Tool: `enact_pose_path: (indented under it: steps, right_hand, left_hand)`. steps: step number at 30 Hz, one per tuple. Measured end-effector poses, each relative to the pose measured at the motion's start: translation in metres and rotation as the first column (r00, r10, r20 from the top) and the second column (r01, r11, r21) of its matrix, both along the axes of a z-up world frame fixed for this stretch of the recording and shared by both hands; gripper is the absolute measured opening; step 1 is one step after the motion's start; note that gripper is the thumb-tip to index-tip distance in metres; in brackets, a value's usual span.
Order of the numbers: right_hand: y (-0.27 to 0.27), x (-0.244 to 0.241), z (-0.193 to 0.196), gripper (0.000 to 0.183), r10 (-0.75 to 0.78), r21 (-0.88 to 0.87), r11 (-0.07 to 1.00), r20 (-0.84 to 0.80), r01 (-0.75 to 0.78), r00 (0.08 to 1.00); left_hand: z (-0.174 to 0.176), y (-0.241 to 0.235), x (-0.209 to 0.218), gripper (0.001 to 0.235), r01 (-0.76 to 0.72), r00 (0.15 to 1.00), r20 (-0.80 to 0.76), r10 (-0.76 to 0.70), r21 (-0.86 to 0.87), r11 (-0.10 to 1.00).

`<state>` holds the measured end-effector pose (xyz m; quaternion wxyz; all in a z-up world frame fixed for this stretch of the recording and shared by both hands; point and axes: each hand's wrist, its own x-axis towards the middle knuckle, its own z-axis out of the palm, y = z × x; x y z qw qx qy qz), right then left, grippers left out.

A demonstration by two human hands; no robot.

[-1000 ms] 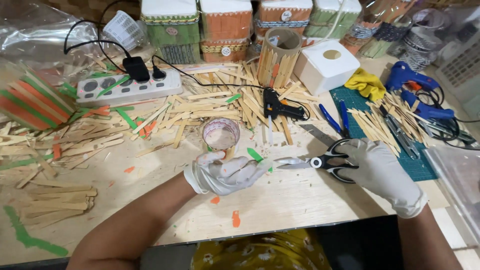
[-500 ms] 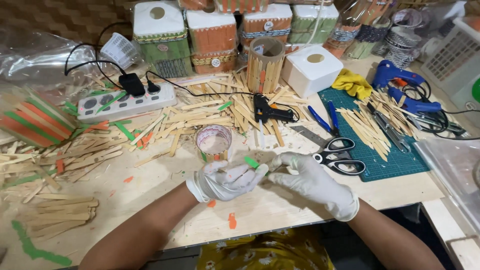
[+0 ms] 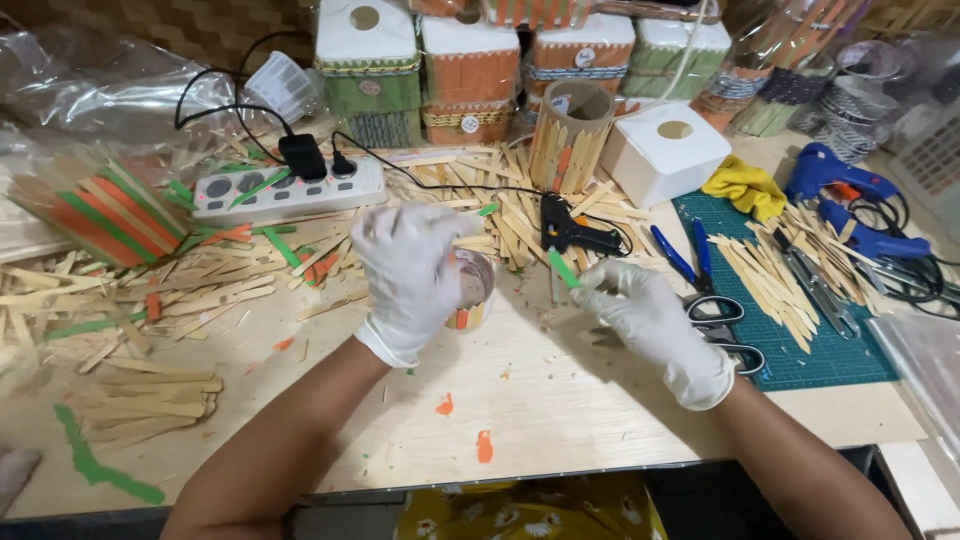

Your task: Cutting and gluing popsicle sticks onto a cylindrical base to create a craft item.

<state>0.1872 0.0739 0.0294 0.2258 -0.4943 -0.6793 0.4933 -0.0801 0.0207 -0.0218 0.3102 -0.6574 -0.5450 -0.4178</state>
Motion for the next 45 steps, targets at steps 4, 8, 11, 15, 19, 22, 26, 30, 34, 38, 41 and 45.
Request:
enact_pose_path:
  steps: [4, 8, 11, 15, 19, 22, 26, 30, 34, 38, 41, 45]
  right_hand:
    - [0.066, 0.008, -0.026, 0.016, 0.007, 0.169, 0.986, 0.036, -0.013, 0.999]
    - [0.102, 0.003, -0.037, 0.015, -0.050, 0.311, 0.951, 0.153, 0.000, 0.987]
    - [0.101, -0.004, -0.041, 0.016, -0.081, 0.299, 0.951, 0.006, 0.076, 0.997]
    - [0.105, -0.008, -0.052, 0.011, -0.130, 0.240, 0.954, -0.204, 0.179, 0.970]
    - [0.109, 0.003, -0.067, 0.016, -0.040, 0.781, 0.615, -0.101, 0.104, 0.994]
    - [0.119, 0.012, -0.073, 0.020, -0.023, 0.921, 0.383, -0.072, 0.075, 0.997]
    - [0.111, 0.009, -0.065, 0.020, 0.011, 0.995, 0.104, -0.010, 0.009, 1.000]
    - [0.100, 0.005, -0.061, 0.015, 0.034, 0.991, 0.109, 0.068, -0.072, 0.997]
    - [0.086, 0.000, -0.049, 0.014, 0.004, 0.991, 0.008, 0.136, -0.136, 0.991]
    - [0.096, 0.008, -0.065, 0.012, -0.046, 0.981, -0.069, 0.181, -0.184, 0.982]
    - [0.096, 0.000, -0.057, 0.023, -0.086, 0.986, -0.029, 0.161, -0.164, 0.983]
    - [0.121, 0.003, -0.081, 0.050, -0.173, 0.931, 0.270, 0.296, -0.244, 0.939]
  left_hand:
    - [0.007, 0.008, -0.033, 0.032, -0.121, 0.958, 0.140, 0.249, -0.590, 0.799]
    - [-0.010, 0.012, -0.045, 0.037, -0.036, 0.934, 0.129, 0.334, -0.894, 0.447]
    - [-0.032, 0.031, -0.036, 0.023, -0.157, 0.948, 0.002, 0.317, -0.865, 0.477]
    - [-0.021, 0.042, -0.012, 0.022, -0.117, 0.956, 0.032, 0.291, -0.868, 0.482]
    - [0.025, 0.043, 0.011, 0.034, -0.084, 0.959, 0.088, 0.269, -0.818, 0.568]
    - [0.052, 0.045, 0.034, 0.031, 0.037, 0.918, 0.294, 0.267, -0.734, 0.678]
    - [0.035, 0.056, 0.048, 0.024, 0.352, 0.695, 0.639, 0.330, -0.702, 0.619]
    - [0.041, 0.057, 0.054, 0.020, 0.526, 0.454, 0.825, 0.337, -0.554, 0.646]
    - [0.064, 0.045, 0.052, 0.018, 0.694, 0.359, 0.869, 0.340, -0.492, 0.526]
    - [0.052, 0.053, 0.043, 0.013, 0.750, 0.341, 0.899, 0.276, -0.437, 0.496]
    - [0.014, 0.075, 0.035, 0.015, 0.726, 0.299, 0.918, 0.260, -0.396, 0.563]
    - [0.030, 0.068, 0.018, 0.011, 0.520, 0.448, 0.839, 0.308, -0.525, 0.674]
